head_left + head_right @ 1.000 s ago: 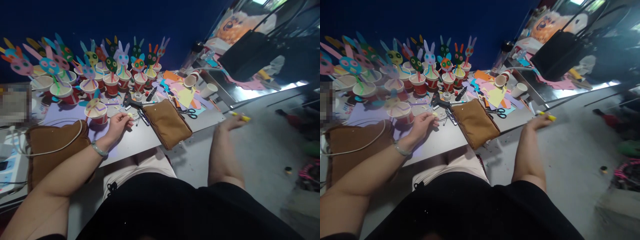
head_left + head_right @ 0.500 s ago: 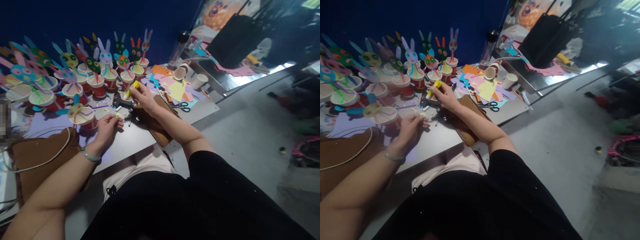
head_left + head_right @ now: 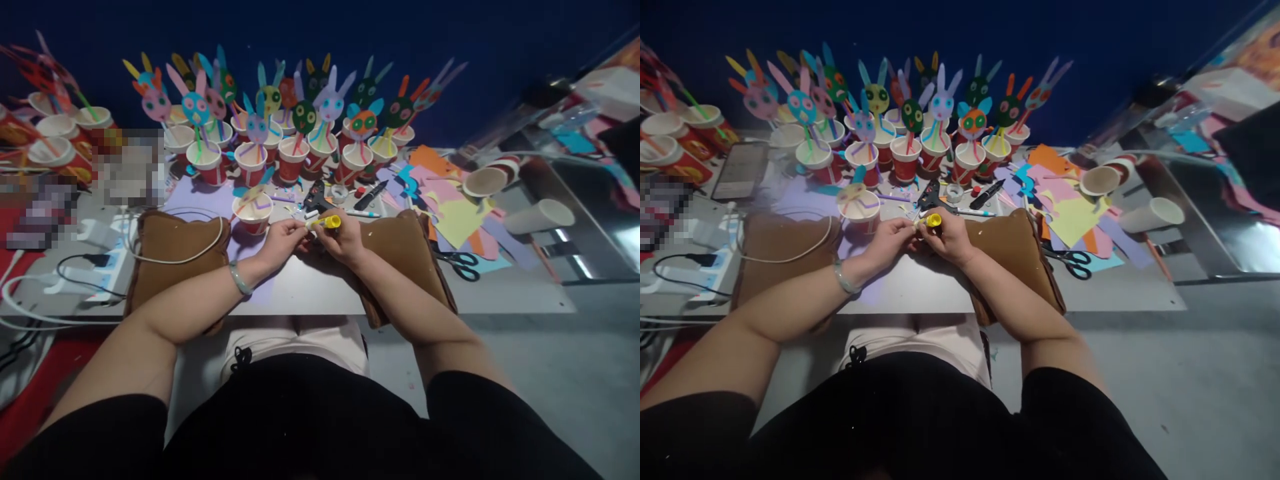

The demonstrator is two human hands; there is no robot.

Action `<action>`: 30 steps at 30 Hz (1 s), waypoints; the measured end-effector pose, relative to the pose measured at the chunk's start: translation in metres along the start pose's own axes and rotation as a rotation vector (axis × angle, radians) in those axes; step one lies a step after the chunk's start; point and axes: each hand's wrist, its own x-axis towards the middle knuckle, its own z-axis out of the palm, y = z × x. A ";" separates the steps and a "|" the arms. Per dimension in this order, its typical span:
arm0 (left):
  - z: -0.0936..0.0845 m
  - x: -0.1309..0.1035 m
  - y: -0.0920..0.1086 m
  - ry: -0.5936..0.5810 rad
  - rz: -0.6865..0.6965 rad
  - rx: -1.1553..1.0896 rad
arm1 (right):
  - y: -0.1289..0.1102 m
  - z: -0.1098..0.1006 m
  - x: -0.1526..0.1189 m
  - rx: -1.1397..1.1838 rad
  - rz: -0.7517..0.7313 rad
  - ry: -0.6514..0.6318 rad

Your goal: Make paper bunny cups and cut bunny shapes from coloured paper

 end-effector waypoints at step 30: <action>-0.001 -0.001 0.003 0.013 -0.015 0.043 | 0.002 0.002 0.001 0.027 0.017 0.039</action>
